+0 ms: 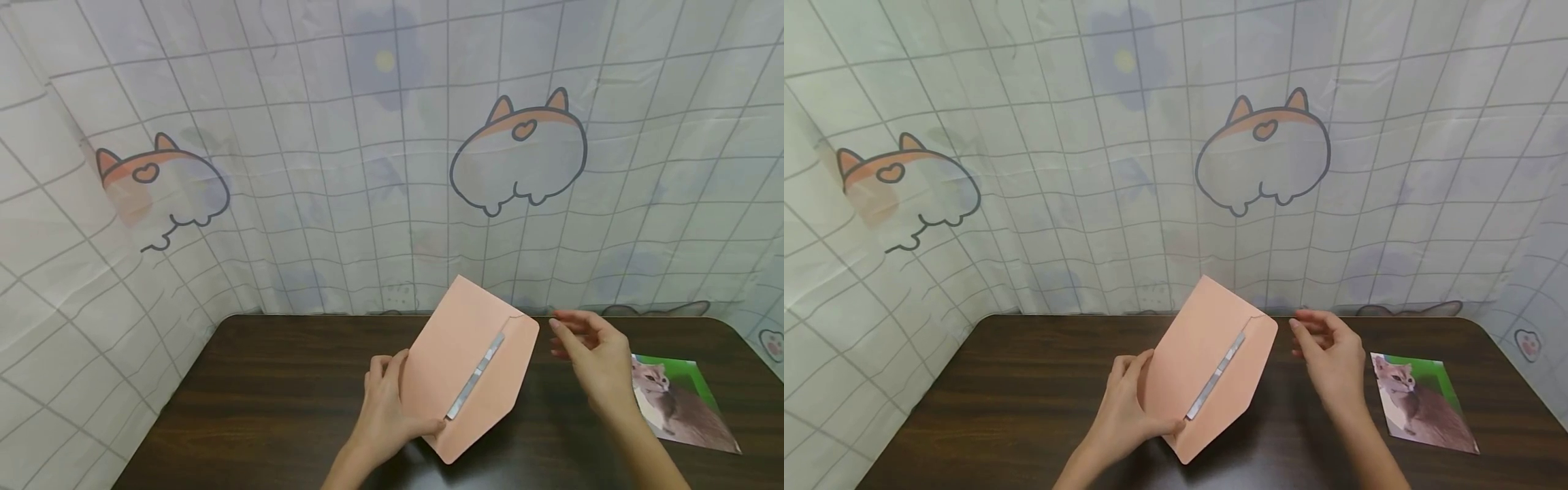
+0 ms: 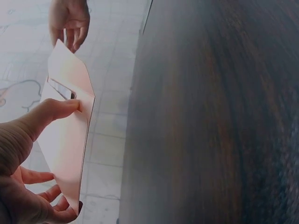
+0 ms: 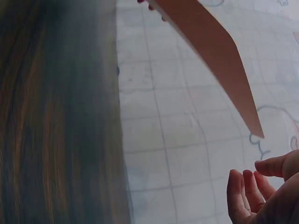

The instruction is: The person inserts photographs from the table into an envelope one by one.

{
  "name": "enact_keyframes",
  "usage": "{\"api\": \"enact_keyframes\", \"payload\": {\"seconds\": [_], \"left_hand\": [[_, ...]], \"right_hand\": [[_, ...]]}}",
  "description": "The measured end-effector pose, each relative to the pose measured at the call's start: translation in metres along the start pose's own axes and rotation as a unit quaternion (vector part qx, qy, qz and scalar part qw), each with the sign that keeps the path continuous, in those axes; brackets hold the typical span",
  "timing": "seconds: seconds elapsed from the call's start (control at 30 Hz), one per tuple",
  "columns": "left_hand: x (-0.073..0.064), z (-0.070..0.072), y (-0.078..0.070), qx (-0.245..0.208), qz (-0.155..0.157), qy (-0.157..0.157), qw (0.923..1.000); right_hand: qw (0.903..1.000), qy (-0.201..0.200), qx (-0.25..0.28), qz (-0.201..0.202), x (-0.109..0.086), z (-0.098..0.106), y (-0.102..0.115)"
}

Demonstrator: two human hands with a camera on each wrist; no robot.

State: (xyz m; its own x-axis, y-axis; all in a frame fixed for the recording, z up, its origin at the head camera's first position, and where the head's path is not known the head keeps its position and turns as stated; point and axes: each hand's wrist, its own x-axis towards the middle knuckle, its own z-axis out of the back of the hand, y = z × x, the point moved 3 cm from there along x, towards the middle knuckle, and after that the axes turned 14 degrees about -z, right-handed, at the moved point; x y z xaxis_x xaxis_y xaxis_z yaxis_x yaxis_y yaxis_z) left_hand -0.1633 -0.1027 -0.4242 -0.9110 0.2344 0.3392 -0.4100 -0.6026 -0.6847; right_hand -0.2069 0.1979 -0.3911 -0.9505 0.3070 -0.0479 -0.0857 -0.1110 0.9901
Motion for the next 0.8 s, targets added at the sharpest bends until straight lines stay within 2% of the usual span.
{"api": "enact_keyframes", "payload": {"seconds": [0.13, 0.2, 0.4, 0.67, 0.8], "left_hand": [[0.0, 0.0, 0.0, -0.017, 0.005, -0.006, 0.9998], [-0.001, 0.001, -0.001, -0.021, 0.002, -0.008, 0.9997], [-0.002, 0.001, -0.002, -0.028, 0.001, -0.008, 0.9996], [-0.001, 0.002, -0.002, -0.022, 0.002, -0.011, 0.9997], [-0.002, 0.002, -0.002, -0.02, 0.004, -0.01, 0.9997]], "right_hand": [[0.9993, -0.01, -0.034, 0.013, 0.007, 0.009, -0.004], [0.9971, -0.021, -0.068, 0.025, 0.01, 0.014, -0.005], [0.9822, -0.066, -0.165, 0.061, 0.02, 0.028, -0.011], [0.9649, -0.098, -0.23, 0.08, 0.029, 0.042, -0.02], [0.9629, -0.091, -0.24, 0.083, 0.031, 0.046, -0.022]]}}
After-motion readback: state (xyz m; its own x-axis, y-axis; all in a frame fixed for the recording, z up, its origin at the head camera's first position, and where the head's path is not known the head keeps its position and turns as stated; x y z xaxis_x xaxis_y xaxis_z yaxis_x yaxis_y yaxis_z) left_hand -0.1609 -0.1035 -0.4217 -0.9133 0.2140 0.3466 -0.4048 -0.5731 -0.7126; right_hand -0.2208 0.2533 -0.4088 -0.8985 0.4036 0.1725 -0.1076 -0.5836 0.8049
